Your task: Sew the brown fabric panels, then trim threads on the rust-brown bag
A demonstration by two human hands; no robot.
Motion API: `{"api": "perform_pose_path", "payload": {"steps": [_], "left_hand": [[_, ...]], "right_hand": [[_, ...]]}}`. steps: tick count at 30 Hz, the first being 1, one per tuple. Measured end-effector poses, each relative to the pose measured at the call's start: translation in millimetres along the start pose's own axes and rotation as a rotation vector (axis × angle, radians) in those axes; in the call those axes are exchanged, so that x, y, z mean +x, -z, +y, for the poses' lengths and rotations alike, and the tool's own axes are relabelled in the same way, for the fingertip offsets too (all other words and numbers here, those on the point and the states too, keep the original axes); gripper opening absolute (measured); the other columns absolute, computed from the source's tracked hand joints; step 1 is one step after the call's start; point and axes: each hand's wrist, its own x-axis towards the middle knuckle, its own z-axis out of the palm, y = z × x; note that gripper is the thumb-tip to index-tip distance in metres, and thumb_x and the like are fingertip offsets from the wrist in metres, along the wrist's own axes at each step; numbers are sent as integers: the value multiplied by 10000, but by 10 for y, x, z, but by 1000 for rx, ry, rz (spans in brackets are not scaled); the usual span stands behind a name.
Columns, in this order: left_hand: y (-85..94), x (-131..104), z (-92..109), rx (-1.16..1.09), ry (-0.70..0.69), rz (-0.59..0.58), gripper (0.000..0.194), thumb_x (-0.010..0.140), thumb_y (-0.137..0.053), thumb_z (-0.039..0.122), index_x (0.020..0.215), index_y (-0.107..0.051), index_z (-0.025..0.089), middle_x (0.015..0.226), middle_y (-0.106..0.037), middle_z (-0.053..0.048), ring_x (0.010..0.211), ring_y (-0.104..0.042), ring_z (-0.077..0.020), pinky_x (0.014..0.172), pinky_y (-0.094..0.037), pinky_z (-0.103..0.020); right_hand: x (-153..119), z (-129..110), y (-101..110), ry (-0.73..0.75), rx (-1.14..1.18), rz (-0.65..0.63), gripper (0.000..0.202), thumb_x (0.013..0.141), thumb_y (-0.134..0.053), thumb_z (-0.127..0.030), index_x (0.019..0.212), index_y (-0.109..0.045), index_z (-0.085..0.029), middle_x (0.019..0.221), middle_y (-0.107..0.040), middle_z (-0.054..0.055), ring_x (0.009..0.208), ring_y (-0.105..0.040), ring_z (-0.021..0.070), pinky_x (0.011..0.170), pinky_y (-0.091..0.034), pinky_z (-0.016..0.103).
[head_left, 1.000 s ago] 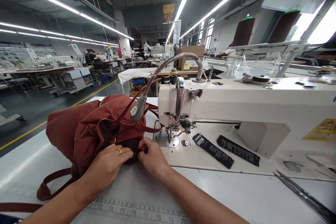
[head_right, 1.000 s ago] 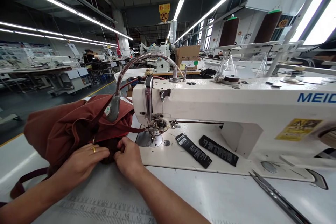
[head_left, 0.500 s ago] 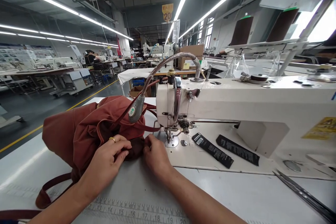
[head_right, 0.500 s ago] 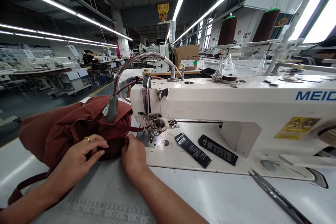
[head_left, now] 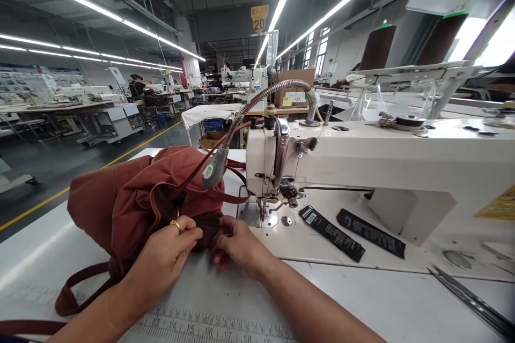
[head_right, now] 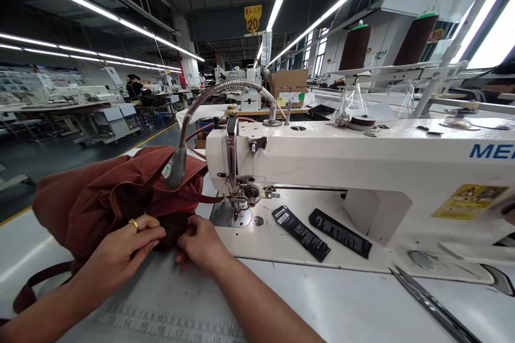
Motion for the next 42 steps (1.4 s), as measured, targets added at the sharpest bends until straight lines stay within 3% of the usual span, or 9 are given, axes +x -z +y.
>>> {"api": "perform_pose_path", "payload": {"steps": [3, 7, 12, 17, 23, 28, 32, 37, 42], "left_hand": [[-8, -10, -18, -19, 0, -25, 243, 825, -350, 79, 828, -574, 172, 771, -531, -26, 674, -520, -105, 612, -414, -200], [-1, -10, -20, -80, 52, 59, 144, 827, -418, 96, 826, -537, 177, 794, -543, -2, 719, -528, -92, 671, -398, -186], [-2, -7, -11, -125, 119, -34, 150, 856, -359, 112, 794, -478, 178, 815, -500, -2, 736, -491, -101, 676, -373, -214], [-6, -26, -10, -118, 140, -32, 143, 871, -323, 125, 785, -424, 178, 794, -462, -1, 721, -452, -110, 669, -353, -237], [-35, -41, -23, -100, 151, -68, 150, 875, -284, 124, 796, -398, 180, 785, -452, -4, 695, -447, -120, 660, -347, -264], [-76, -18, -30, -57, 100, -113, 180, 856, -263, 94, 751, -382, 179, 716, -429, 2, 632, -432, -125, 606, -339, -271], [-67, -9, -26, -30, 64, -128, 182, 856, -266, 90, 767, -401, 173, 713, -447, -3, 629, -450, -125, 605, -360, -264], [-26, 26, -17, 170, -97, -121, 220, 838, -338, 88, 992, -460, 188, 898, -551, -38, 750, -530, -155, 648, -403, -267], [-57, 76, -41, 257, -177, -134, 317, 805, -305, 41, 1030, -478, 184, 939, -610, -46, 760, -570, -180, 659, -416, -294]], "right_hand": [[1, 19, -7, 27, 23, -24, 156, 708, -484, -77, 848, -461, -141, 693, -508, -24, 426, -511, 73, 324, -390, 158], [44, 55, -19, 91, 16, 43, 128, 724, -538, -126, 770, -423, -161, 618, -468, -60, 342, -439, 51, 291, -367, 160], [79, 55, -42, 158, -39, 113, 169, 717, -523, -91, 664, -389, -179, 503, -397, -94, 287, -362, 47, 259, -303, 154], [77, 51, -44, 176, -124, 114, 117, 758, -439, -111, 690, -388, -192, 517, -477, -69, 290, -377, 73, 276, -279, 177], [84, 76, -69, 307, -349, 324, 199, 619, -437, 4, 605, -378, -185, 502, -350, -76, 448, -360, 79, 435, -265, 185], [148, 104, -28, 398, -573, 416, 244, 592, -440, 23, 717, -502, -176, 632, -486, -26, 612, -437, 125, 571, -293, 221], [207, 130, 36, 362, -672, 409, 231, 583, -457, 5, 718, -545, -161, 652, -546, 8, 613, -473, 146, 551, -302, 224], [192, 134, 52, 351, -735, 384, 269, 610, -449, -6, 786, -577, -164, 720, -608, 25, 650, -526, 151, 574, -341, 217], [158, 143, 33, 359, -800, 391, 335, 637, -441, -15, 897, -584, -170, 827, -641, 49, 749, -569, 175, 624, -362, 230]]}}
